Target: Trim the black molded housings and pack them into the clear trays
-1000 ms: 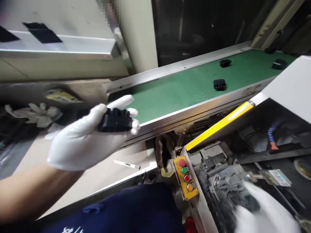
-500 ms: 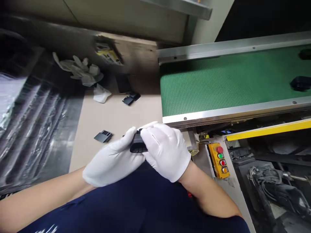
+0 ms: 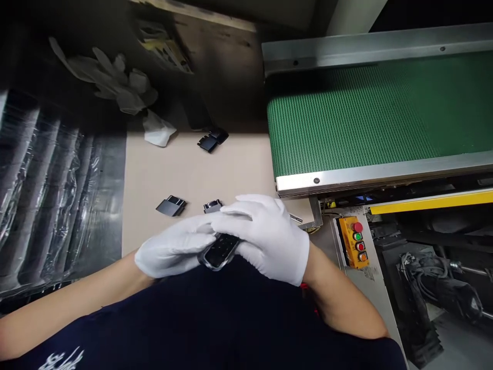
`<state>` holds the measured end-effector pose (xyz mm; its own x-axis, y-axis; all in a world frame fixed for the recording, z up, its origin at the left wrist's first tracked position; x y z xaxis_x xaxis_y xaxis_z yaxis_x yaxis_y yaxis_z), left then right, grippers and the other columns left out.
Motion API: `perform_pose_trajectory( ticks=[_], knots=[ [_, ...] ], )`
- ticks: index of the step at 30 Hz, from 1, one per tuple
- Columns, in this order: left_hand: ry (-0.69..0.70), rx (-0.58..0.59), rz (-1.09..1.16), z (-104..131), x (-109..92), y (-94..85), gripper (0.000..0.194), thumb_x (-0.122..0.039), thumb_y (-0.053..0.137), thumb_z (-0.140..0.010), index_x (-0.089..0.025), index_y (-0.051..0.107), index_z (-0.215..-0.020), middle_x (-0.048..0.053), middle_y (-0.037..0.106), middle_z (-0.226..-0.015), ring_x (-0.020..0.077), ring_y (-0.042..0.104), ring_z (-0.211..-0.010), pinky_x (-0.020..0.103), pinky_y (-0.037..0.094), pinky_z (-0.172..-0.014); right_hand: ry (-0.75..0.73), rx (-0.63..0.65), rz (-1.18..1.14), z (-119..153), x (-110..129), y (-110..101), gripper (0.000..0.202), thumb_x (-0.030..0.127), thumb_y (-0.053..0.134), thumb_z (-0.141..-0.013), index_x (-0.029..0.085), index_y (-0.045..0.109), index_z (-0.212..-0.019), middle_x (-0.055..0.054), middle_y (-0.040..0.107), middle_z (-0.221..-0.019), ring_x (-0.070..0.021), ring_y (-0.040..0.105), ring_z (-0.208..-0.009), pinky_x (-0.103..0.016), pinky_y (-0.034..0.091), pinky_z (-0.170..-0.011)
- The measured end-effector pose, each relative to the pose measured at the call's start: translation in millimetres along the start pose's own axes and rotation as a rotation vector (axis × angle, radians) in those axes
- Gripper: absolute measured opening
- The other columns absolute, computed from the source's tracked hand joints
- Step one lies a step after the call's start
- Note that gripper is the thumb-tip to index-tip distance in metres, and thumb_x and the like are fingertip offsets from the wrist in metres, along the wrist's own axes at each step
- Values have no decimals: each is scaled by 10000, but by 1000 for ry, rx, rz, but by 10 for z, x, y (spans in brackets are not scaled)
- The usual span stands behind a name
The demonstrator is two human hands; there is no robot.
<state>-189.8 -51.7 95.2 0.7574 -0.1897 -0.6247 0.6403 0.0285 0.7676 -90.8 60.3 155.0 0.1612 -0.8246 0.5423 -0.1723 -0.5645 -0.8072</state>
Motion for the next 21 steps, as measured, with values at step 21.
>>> perform_pose_trajectory(
  ticks=[21],
  knots=[
    [196,-458,-882,192,-54,12,292,-440,835,-760,-318,783,-1021,33,739,-996,300,623,-982,493,476,-955,740,565,167,-8,48,246,204,354,513,-946,216,582,-812,0,670,-729,-181,581,-602,-311,306,-549]
  ],
)
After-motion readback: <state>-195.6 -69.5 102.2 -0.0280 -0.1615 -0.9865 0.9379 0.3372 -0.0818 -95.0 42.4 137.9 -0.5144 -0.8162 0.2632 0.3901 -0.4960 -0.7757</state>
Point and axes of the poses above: each hand's wrist, its own z-axis away from the middle knuckle, its own y-axis out of the palm, x = y × z, the point moved 4 cm from there along -z, towards the middle knuckle
